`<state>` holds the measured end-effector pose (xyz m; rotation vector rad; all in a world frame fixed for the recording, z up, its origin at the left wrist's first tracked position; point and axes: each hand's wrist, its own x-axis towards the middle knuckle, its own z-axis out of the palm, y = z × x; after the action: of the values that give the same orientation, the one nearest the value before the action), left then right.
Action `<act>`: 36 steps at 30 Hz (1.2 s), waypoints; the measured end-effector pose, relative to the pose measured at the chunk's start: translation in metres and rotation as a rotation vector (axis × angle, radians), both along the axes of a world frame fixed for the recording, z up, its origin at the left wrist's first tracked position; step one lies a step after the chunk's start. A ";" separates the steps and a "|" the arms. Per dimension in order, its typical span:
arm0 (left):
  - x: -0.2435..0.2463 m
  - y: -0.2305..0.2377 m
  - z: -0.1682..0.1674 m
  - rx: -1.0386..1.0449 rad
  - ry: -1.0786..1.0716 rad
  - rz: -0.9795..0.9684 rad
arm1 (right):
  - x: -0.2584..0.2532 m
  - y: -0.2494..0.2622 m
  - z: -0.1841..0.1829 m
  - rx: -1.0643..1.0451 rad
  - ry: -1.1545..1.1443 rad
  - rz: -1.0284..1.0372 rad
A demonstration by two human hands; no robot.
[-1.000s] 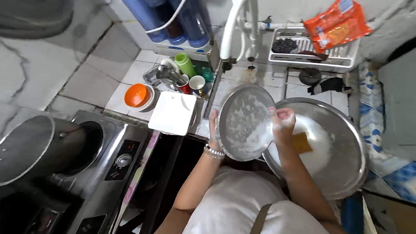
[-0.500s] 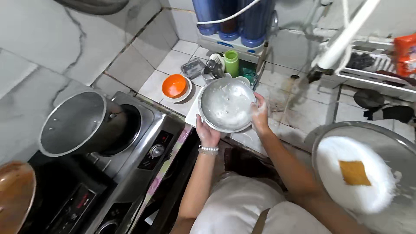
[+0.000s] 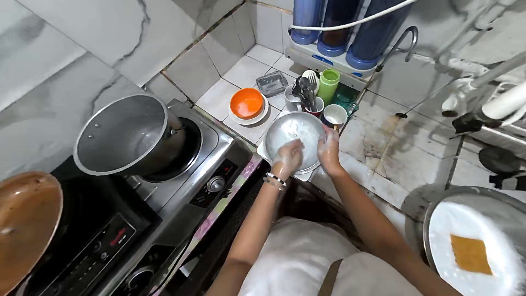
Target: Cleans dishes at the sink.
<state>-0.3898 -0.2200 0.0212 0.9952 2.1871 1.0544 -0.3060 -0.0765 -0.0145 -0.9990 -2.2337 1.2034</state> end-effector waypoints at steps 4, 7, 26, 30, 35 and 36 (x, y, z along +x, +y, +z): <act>0.005 0.021 0.025 -0.498 0.143 -0.378 | 0.022 -0.007 0.052 -0.049 -0.255 0.567; 0.026 0.029 0.070 -0.597 0.161 -0.518 | 0.025 -0.012 0.087 -0.083 -0.265 0.856; -0.073 -0.163 0.145 -0.231 0.734 0.435 | 0.055 0.054 -0.007 -0.123 0.481 0.314; -0.122 -0.256 0.110 -0.502 0.739 0.577 | 0.112 0.080 -0.013 -0.077 0.476 0.003; -0.141 -0.273 0.075 -0.516 0.921 0.656 | 0.185 0.104 -0.001 -0.065 0.460 -0.345; -0.142 -0.269 0.071 -0.497 0.988 0.716 | 0.197 0.110 -0.001 -0.077 0.490 -0.404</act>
<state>-0.5323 -0.4886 0.0917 0.5155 3.5293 0.1384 -0.1089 0.0332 -0.0158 -0.9922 -1.5346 1.1951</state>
